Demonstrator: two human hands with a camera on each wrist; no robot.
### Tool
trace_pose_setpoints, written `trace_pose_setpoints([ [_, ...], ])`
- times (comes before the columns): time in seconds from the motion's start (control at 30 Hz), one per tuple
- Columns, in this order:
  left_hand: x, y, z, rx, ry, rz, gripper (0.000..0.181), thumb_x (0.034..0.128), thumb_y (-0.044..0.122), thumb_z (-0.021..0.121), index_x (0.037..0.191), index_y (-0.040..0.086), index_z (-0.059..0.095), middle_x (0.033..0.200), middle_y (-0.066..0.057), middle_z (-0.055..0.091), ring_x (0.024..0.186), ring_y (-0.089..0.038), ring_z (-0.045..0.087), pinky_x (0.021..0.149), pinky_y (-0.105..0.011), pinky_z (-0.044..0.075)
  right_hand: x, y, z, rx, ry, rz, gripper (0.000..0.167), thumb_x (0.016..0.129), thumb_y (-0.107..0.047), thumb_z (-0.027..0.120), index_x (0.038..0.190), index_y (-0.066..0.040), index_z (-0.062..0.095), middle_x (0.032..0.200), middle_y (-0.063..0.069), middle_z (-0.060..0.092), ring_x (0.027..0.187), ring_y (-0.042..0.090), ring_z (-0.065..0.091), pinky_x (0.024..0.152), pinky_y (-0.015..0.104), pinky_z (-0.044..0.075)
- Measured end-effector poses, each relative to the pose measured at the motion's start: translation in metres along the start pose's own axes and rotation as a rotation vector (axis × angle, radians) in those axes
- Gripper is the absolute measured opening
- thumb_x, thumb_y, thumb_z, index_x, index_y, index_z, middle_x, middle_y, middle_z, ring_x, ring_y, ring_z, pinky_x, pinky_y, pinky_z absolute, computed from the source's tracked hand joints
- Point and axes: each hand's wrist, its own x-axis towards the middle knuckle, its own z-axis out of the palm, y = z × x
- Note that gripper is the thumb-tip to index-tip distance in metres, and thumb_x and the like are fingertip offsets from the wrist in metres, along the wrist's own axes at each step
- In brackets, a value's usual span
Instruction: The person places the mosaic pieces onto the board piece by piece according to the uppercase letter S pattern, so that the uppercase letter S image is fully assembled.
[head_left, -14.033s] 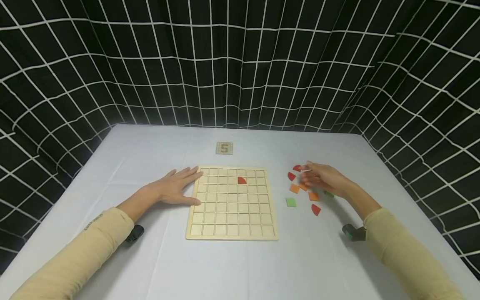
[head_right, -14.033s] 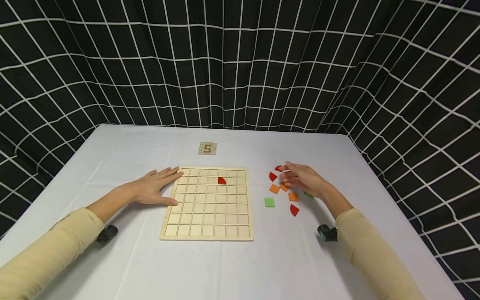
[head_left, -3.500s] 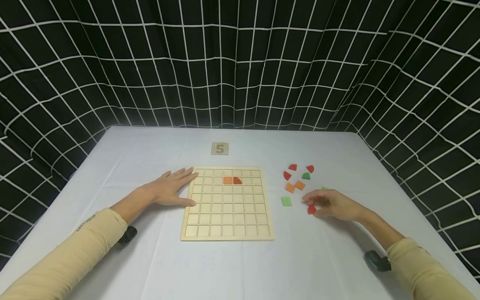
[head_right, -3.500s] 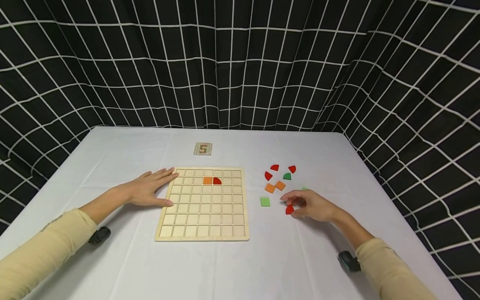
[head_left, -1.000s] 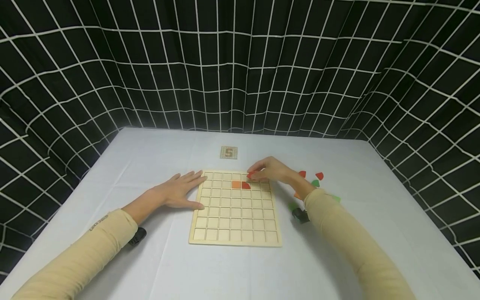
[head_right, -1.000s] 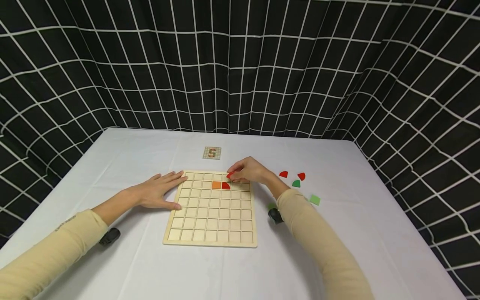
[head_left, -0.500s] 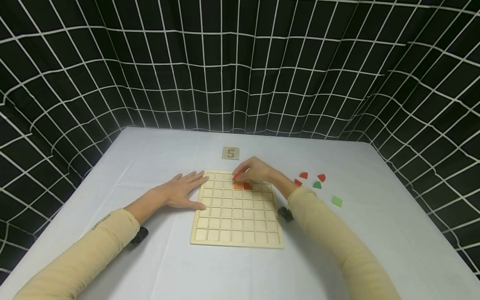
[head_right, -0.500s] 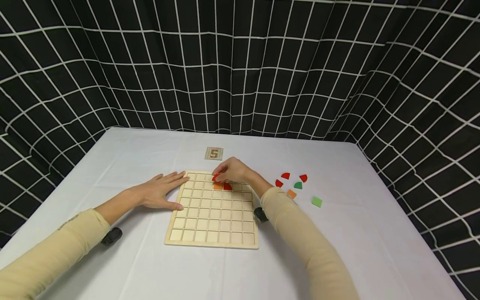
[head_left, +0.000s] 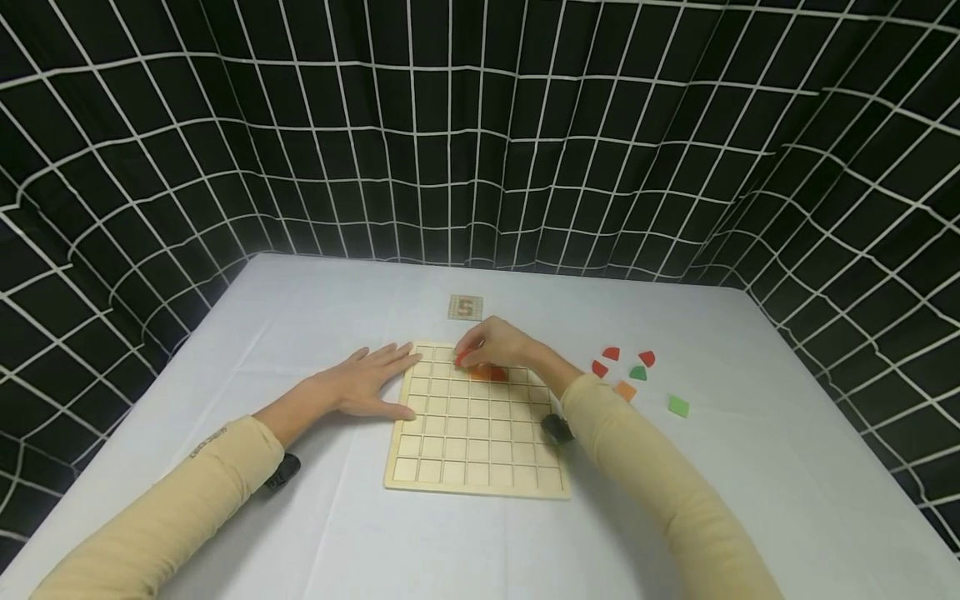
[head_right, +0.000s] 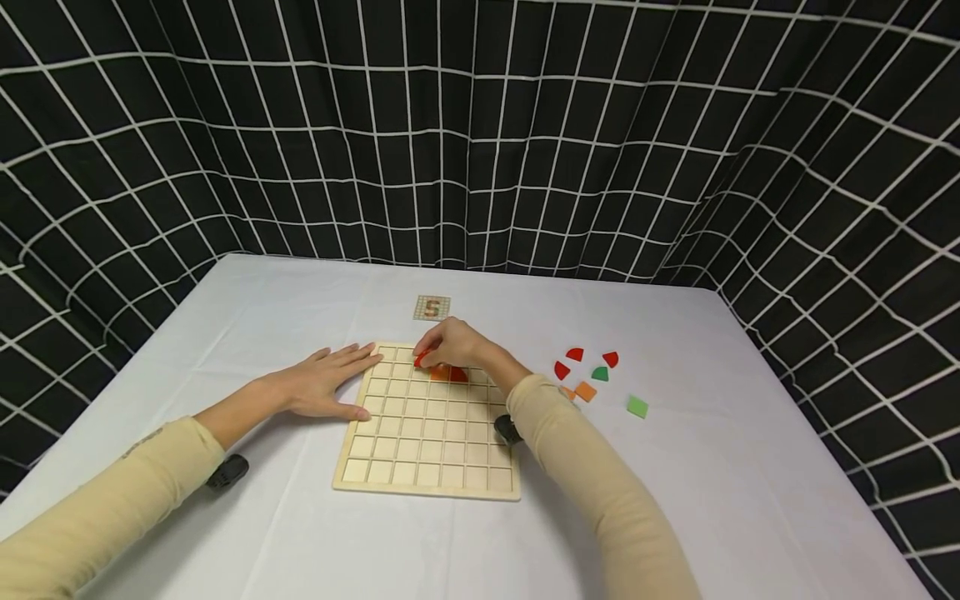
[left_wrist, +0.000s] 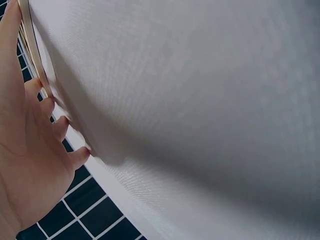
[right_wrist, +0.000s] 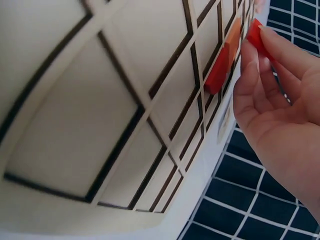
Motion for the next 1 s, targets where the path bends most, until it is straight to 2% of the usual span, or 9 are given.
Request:
trace_pose_setpoints([
  [0.13, 0.0011, -0.0003, 0.0015, -0.003, 0.0, 0.0, 0.099, 0.0802, 0.076, 0.049, 0.153, 0.015, 0.02, 0.158, -0.01, 0.012, 0.142, -0.034, 0.012, 0.11, -0.061, 0.007, 0.0016, -0.0009, 0.0021, -0.019, -0.024, 0.011, 0.013, 0.084, -0.01, 0.073, 0.097, -0.01, 0.075, 0.09, -0.002, 0.07, 0.077, 0.014, 0.057, 0.07, 0.025, 0.048],
  [0.27, 0.0012, 0.0002, 0.0015, -0.004, -0.004, 0.001, 0.099, 0.0802, 0.075, 0.05, 0.153, 0.014, 0.021, 0.158, -0.011, 0.012, 0.142, -0.035, 0.012, 0.11, -0.061, 0.008, 0.0022, -0.0015, 0.0033, -0.036, -0.047, 0.01, 0.013, 0.084, -0.01, 0.074, 0.096, -0.011, 0.075, 0.091, -0.004, 0.07, 0.083, 0.012, 0.059, 0.078, 0.025, 0.049],
  [0.43, 0.0019, -0.001, 0.0016, -0.001, -0.001, 0.001, 0.098, 0.0812, 0.073, 0.05, 0.153, 0.014, 0.02, 0.158, -0.01, 0.012, 0.142, -0.034, 0.012, 0.11, -0.06, 0.007, 0.0031, -0.0012, 0.0037, -0.03, -0.041, 0.004, 0.014, 0.083, -0.009, 0.074, 0.097, -0.011, 0.075, 0.093, -0.004, 0.07, 0.089, 0.013, 0.062, 0.084, 0.028, 0.05],
  [0.7, 0.0013, -0.001, 0.0006, 0.001, -0.027, -0.015, 0.099, 0.08, 0.076, 0.049, 0.154, 0.018, 0.018, 0.159, -0.007, 0.008, 0.143, -0.031, 0.009, 0.111, -0.058, 0.006, 0.0038, 0.0014, 0.0056, 0.01, -0.033, -0.007, 0.023, 0.082, -0.001, 0.073, 0.103, -0.009, 0.072, 0.092, -0.001, 0.067, 0.088, 0.015, 0.06, 0.081, 0.025, 0.05],
  [1.0, 0.0016, 0.0001, -0.0009, 0.012, -0.026, -0.019, 0.1, 0.0794, 0.077, 0.048, 0.154, 0.019, 0.017, 0.159, -0.005, 0.007, 0.143, -0.03, 0.008, 0.111, -0.058, 0.006, 0.0027, 0.0072, 0.0051, 0.071, -0.067, -0.075, 0.024, 0.083, -0.002, 0.073, 0.107, -0.006, 0.071, 0.096, 0.001, 0.068, 0.091, 0.015, 0.06, 0.086, 0.029, 0.049],
])
